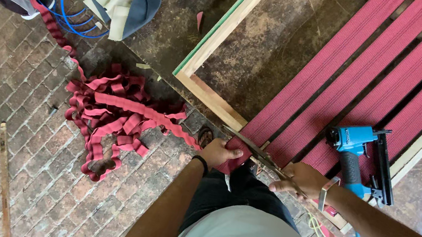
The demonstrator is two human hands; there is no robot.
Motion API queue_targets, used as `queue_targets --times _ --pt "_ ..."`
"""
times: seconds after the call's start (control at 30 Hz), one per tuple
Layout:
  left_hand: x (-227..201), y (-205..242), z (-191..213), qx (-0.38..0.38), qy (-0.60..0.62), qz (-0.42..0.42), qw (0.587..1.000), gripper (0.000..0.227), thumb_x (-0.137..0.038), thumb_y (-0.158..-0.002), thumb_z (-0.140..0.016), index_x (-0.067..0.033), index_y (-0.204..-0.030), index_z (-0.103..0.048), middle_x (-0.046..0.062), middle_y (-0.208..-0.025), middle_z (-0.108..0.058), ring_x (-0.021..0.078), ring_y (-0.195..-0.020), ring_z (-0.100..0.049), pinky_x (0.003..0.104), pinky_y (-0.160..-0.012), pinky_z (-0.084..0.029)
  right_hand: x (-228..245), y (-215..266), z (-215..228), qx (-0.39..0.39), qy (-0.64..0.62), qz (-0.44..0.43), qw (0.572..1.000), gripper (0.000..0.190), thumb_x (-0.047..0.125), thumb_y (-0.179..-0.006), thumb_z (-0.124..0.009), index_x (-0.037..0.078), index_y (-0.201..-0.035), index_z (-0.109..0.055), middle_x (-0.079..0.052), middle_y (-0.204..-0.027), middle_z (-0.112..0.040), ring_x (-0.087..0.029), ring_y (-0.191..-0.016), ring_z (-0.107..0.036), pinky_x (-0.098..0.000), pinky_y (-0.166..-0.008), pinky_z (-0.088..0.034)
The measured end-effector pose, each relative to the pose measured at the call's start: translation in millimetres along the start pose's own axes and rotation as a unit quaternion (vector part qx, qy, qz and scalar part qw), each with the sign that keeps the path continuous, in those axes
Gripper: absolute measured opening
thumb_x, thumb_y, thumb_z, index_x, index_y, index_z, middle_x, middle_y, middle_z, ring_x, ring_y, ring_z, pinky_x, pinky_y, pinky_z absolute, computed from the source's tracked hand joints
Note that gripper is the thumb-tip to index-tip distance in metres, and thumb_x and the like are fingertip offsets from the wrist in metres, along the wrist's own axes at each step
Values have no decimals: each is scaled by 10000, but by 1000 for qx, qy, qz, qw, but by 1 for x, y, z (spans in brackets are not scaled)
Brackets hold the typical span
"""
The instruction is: The person attaches red fabric strips to a wooden frame using a pneumatic staple gun. They position each strip, staple it at both ends, and trim the excess fabric with scissors.
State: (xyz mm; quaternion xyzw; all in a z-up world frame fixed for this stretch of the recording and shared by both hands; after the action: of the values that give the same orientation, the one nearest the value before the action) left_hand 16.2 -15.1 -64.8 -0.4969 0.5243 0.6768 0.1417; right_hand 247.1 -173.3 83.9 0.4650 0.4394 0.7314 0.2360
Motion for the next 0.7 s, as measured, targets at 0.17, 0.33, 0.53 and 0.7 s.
queue_targets --times 0.17,0.33,0.53,0.7 --pt "37 18 -5 47 -25 46 998 286 -202 -881 -805 -6 -1088 -784 72 -940 -782 148 -828 -708 337 -779 -559 1 13 -6 -27 -25 -11 999 456 440 -768 -861 14 -805 -704 -73 -553 -597 -145 -422 -538 -303 -416 -427" --pt "54 53 25 -74 187 74 977 201 -128 -862 -785 -30 -1033 -743 56 -951 -783 171 -858 -730 341 -791 -597 -22 10 53 -190 -49 -18 980 349 396 -817 -740 144 -1041 -832 -64 -721 -725 -148 -529 -611 -316 -449 -488" --pt "28 84 48 -86 113 151 978 199 -111 -864 -772 -44 -1048 -740 56 -937 -782 161 -835 -723 340 -762 -582 -107 9 250 -406 227 -200 862 668 767 -916 -572 190 -1197 -756 -90 -977 -794 -312 -910 -766 -469 -790 -612" --pt "-24 81 28 -55 167 114 978 199 -113 -870 -762 13 -1024 -750 99 -892 -794 197 -772 -747 346 -724 -599 -140 15 286 -479 248 -104 835 424 498 -927 -660 124 -1102 -756 -169 -974 -765 -382 -934 -741 -493 -838 -593"
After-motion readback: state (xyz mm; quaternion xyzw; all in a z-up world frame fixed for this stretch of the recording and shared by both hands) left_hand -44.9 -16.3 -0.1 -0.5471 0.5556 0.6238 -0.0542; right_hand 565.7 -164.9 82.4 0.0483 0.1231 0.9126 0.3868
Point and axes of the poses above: each hand's wrist, its own y-axis away from the middle knuckle, its own z-axis out of the back of the hand, x = y × z, the point moved 3 cm from there along -y, towards the middle knuckle
